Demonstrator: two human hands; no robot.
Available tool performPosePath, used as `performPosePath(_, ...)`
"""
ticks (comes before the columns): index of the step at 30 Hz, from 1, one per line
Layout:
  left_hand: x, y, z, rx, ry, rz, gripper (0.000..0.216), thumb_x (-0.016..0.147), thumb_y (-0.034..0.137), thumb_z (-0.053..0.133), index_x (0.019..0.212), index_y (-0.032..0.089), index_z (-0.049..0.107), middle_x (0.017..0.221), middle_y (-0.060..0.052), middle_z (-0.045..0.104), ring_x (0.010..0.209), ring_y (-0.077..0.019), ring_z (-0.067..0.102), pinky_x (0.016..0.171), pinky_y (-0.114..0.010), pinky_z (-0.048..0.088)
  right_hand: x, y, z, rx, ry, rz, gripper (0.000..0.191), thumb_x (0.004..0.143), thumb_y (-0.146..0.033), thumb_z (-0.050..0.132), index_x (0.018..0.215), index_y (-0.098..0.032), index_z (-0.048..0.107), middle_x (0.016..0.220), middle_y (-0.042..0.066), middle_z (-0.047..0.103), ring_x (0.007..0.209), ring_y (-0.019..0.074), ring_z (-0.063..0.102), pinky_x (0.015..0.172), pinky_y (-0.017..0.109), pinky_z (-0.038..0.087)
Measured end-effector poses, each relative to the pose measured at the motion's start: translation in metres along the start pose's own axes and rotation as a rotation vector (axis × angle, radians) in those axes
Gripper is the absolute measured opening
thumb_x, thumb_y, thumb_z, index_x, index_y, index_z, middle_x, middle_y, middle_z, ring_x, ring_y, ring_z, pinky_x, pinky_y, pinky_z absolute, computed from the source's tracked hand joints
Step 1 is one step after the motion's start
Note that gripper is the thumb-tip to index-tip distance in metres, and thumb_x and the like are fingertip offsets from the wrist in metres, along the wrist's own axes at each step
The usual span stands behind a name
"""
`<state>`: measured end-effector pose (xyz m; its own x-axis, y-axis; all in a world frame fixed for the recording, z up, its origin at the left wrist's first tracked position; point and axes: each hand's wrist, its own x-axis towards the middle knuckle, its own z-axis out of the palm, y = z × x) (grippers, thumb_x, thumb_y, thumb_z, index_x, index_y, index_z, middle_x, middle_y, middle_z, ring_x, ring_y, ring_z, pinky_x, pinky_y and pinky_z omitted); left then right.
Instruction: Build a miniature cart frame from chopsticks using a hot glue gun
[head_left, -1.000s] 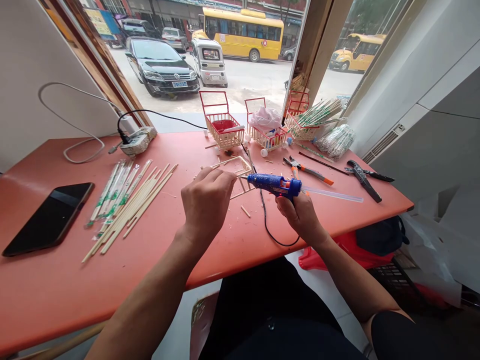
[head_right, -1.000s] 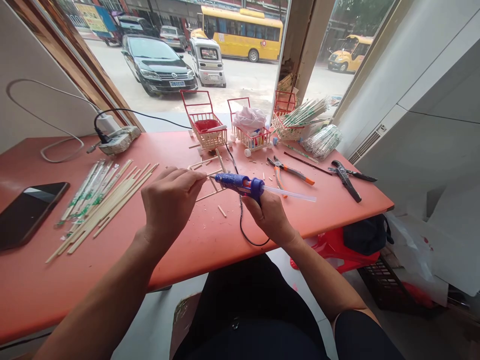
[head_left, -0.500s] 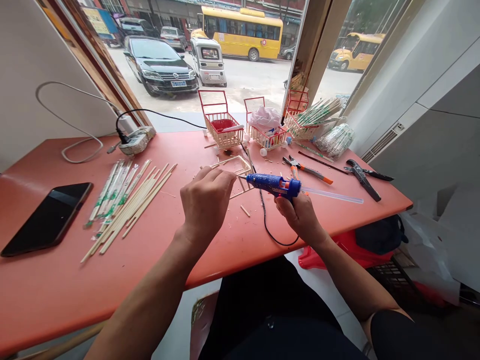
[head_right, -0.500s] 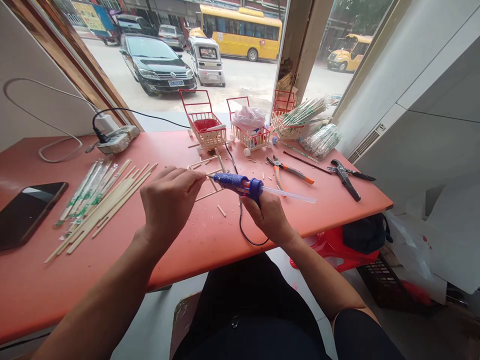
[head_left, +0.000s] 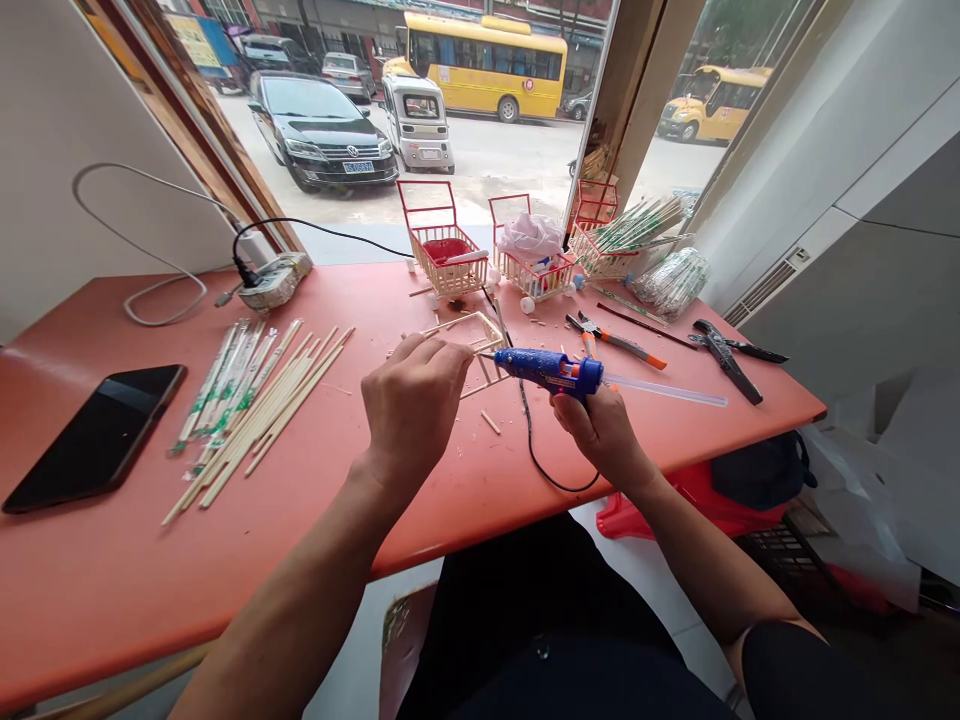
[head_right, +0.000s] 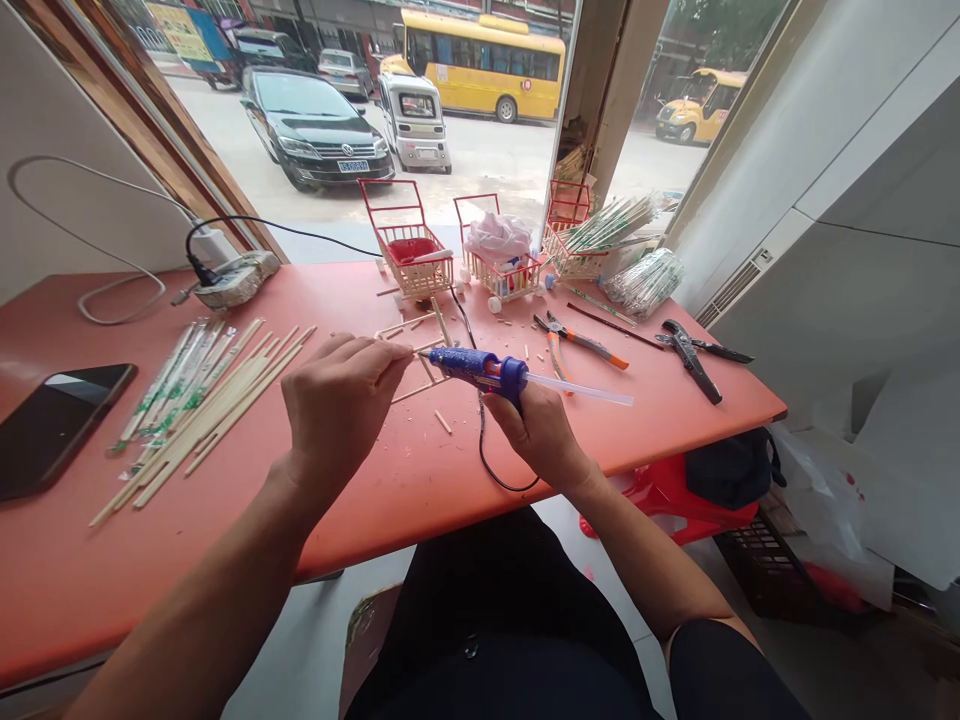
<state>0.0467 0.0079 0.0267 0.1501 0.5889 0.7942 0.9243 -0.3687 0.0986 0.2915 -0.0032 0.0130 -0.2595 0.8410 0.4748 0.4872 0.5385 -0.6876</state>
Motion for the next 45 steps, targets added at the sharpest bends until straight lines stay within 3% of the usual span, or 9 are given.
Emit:
performPosePath(22,-0.001,-0.004,0.003,-0.005,0.089,0.085,0.024,0.105,0.018,0.067,0.083,0.020,0.076,0.079,-0.003,0.078,0.079,-0.0228,0.068,0.062,-0.034,0.040,-0.002,-0.001,-0.002,0.035,-0.003,0.060,0.062,0.105,-0.081,0.047,0.084,-0.023,0.058,0.064,0.002,0.056,0.059,0.0182,0.051,0.059,0.035,0.040)
performPosePath(29,0.001,-0.006,-0.002,-0.011,0.081,0.122,0.026,0.106,0.018,0.066,0.082,0.020,0.075,0.077,-0.003,0.077,0.076,-0.0221,0.064,0.059,-0.034,0.037,0.005,-0.011,-0.015,0.385,-0.047,0.197,0.065,0.099,-0.086,0.056,0.087,-0.021,0.062,0.069,0.000,0.054,0.057,0.0137,0.047,0.054,0.031,0.038)
performPosePath(36,-0.011,-0.010,-0.017,-0.106,0.074,0.171,0.016,0.104,0.015,0.070,0.089,0.020,0.075,0.077,-0.001,0.077,0.077,-0.0214,0.066,0.064,-0.032,0.047,0.030,-0.005,-0.043,0.691,-0.153,0.250,0.063,0.093,-0.083,0.070,0.086,-0.020,0.063,0.072,-0.001,0.054,0.052,0.0084,0.037,0.048,0.026,0.029)
performPosePath(45,-0.043,-0.014,-0.025,-0.190,0.078,0.239,0.014,0.100,0.005,0.072,0.105,0.019,0.073,0.092,-0.005,0.082,0.081,-0.0217,0.069,0.073,-0.033,0.056,0.049,0.007,-0.033,0.742,-0.302,0.359,0.066,0.088,-0.085,0.073,0.084,-0.021,0.058,0.077,0.000,0.054,0.054,0.0085,0.038,0.047,0.025,0.025)
